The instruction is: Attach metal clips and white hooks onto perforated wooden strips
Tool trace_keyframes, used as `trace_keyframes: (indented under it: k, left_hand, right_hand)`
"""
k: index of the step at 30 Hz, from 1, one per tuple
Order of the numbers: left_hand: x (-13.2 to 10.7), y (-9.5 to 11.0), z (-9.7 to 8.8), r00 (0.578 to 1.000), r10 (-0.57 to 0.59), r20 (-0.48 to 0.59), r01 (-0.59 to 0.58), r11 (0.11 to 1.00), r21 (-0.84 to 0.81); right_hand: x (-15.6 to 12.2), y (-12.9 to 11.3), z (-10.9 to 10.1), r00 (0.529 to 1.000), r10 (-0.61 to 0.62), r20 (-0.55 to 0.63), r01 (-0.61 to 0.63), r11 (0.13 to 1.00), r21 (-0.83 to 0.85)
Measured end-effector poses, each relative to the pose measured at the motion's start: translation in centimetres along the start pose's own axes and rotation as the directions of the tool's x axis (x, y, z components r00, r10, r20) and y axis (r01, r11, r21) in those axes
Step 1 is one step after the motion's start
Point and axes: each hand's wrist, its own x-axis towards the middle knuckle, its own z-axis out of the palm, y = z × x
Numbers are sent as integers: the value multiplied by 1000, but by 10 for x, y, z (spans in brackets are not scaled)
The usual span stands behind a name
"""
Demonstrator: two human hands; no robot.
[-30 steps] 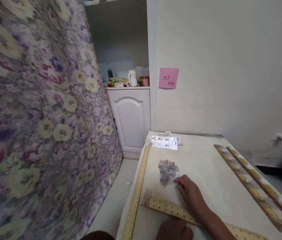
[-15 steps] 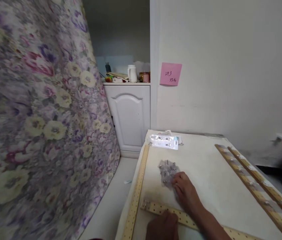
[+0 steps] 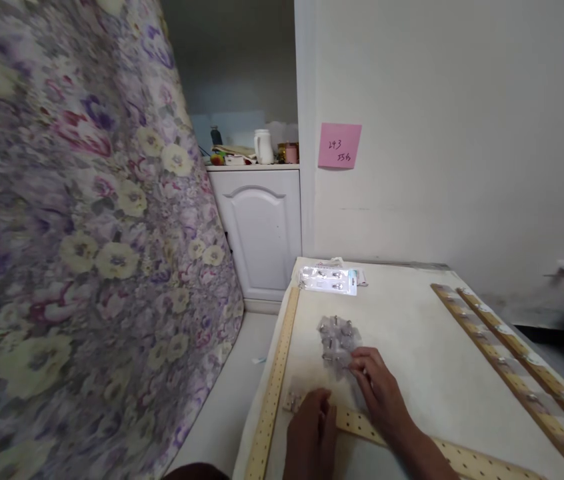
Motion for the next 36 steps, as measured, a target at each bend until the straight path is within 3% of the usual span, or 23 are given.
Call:
trace_keyframes:
  k: [3, 6, 10, 19, 22, 25, 28, 31, 33, 36]
  left_hand:
    - [8, 7, -3, 998, -61, 27, 63, 997, -48]
    - [18, 9, -5, 999, -54, -6, 53, 997, -53]
    - [30, 10, -6, 997, 24, 68, -22, 999, -32]
    - [37, 18, 2, 997, -20, 80, 23, 999, -27]
    - [35, 20, 2, 996, -13, 85, 20, 997, -75]
    - [33, 21, 2, 994, -51, 94, 63, 989, -135]
    - [31, 21, 2, 993, -78, 94, 94, 980, -178]
    - [29, 19, 3, 993, -73, 93, 91, 974, -207]
    - [27, 19, 5, 993, -68, 95, 89, 969, -230]
    - [24, 19, 7, 989, -67, 130, 108, 936, -335]
  right_hand:
    - [-2, -4, 2, 996, -34, 81, 30, 998, 53]
    - [-2, -7, 3, 994, -33, 105, 21, 993, 113]
    - [-1, -12, -1, 995, 33, 98, -52, 978, 202]
    - [3, -14, -10, 976, 178, 123, -213, 898, 385]
    - [3, -7, -12, 950, 286, 125, -310, 810, 498]
    - [2, 2, -11, 911, 384, 152, -385, 657, 648]
    - [1, 7, -10, 880, 446, 163, -394, 496, 774]
    - [1, 6, -9, 871, 454, 190, -392, 406, 826]
    - [1, 2, -8, 871, 445, 207, -408, 422, 809]
    - [-1, -7, -6, 894, 390, 222, -419, 550, 722]
